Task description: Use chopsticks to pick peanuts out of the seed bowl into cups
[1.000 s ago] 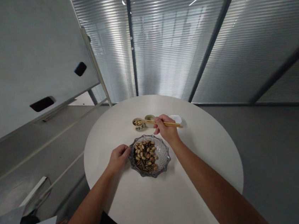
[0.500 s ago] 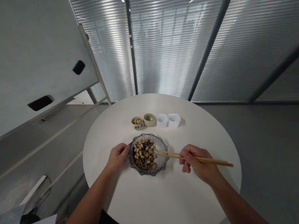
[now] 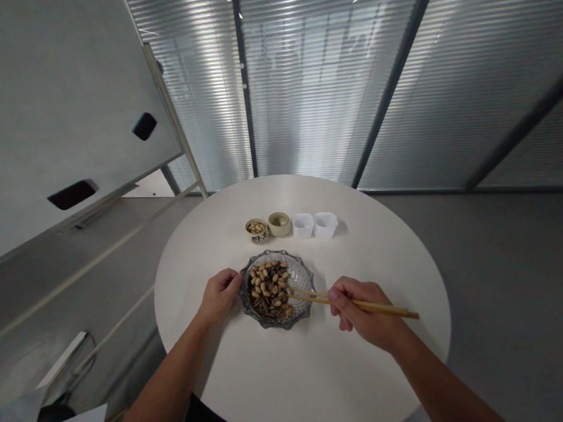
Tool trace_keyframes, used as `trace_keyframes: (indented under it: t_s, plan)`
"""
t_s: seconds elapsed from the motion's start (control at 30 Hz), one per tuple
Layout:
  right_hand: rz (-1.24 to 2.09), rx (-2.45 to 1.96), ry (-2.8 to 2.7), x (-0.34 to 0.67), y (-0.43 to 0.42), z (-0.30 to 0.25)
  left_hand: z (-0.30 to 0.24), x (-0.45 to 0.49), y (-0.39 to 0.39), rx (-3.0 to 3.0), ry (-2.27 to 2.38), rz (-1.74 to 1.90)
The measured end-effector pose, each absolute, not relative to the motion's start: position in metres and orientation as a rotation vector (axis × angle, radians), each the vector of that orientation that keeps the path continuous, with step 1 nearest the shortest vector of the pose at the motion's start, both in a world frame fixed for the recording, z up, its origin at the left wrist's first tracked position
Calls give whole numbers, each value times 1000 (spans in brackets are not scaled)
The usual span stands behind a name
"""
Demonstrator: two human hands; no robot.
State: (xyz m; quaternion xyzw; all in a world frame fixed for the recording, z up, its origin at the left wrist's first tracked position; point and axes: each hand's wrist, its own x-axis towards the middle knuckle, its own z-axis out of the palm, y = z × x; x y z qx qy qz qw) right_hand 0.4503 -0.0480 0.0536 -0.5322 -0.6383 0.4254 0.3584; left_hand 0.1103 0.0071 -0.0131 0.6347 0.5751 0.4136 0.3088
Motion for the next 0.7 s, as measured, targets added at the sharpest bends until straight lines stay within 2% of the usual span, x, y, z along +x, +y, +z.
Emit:
trace_keyframes:
  t_s: [0.43,0.7]
  plan:
    - [797,-1414,-1672,441,-56,55,-7,112,6,1679,1520,1082]
    - [748,-1279,-1386,434,-38,60,-6,113,5,1642,1522,1077]
